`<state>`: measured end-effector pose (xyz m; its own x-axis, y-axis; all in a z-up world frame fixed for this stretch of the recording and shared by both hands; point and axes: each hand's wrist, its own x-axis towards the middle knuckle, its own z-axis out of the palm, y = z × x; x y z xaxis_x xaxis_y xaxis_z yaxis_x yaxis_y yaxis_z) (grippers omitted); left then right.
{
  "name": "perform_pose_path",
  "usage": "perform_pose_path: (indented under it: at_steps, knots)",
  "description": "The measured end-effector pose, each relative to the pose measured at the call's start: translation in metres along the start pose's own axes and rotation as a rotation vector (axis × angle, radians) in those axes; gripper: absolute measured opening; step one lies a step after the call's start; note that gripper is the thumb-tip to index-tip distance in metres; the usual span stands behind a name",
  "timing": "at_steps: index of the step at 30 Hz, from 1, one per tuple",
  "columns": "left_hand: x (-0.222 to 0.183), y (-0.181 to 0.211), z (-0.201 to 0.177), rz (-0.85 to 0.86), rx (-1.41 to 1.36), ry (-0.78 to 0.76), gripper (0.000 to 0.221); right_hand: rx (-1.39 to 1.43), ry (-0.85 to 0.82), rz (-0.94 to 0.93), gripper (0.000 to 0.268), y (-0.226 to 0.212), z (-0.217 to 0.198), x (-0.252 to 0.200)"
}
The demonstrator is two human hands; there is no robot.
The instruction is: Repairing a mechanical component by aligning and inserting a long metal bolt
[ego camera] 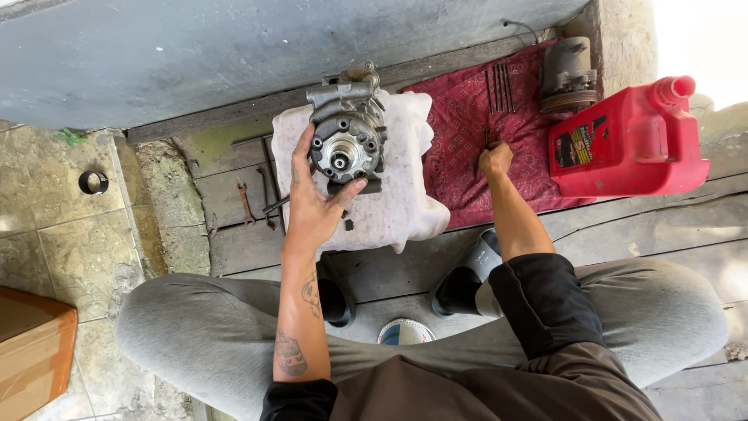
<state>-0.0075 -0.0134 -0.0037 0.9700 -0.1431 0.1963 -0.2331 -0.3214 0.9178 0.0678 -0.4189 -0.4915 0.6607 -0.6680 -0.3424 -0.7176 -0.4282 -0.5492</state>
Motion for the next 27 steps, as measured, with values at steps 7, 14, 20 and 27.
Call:
perform_pose_path:
  at_steps: [7, 14, 20, 27]
  knots:
    - [0.0, 0.0, -0.001, 0.007, -0.003, 0.019, 0.103, -0.005, 0.016, -0.052, 0.021, 0.018, 0.013, 0.009]
    - [0.0, 0.0, -0.002, 0.015, 0.003, 0.012, 0.102, -0.042, 0.046, -0.115, 0.02, 0.018, 0.013, 0.004]
    - [-0.001, -0.004, -0.002, 0.024, -0.004, 0.01, 0.103, -0.046, 0.071, -0.152, 0.018, 0.013, 0.012, 0.011]
    - [0.001, 0.003, 0.001, 0.001, 0.008, -0.004, 0.103, 0.134, 0.076, -0.196, 0.018, 0.004, 0.012, 0.026]
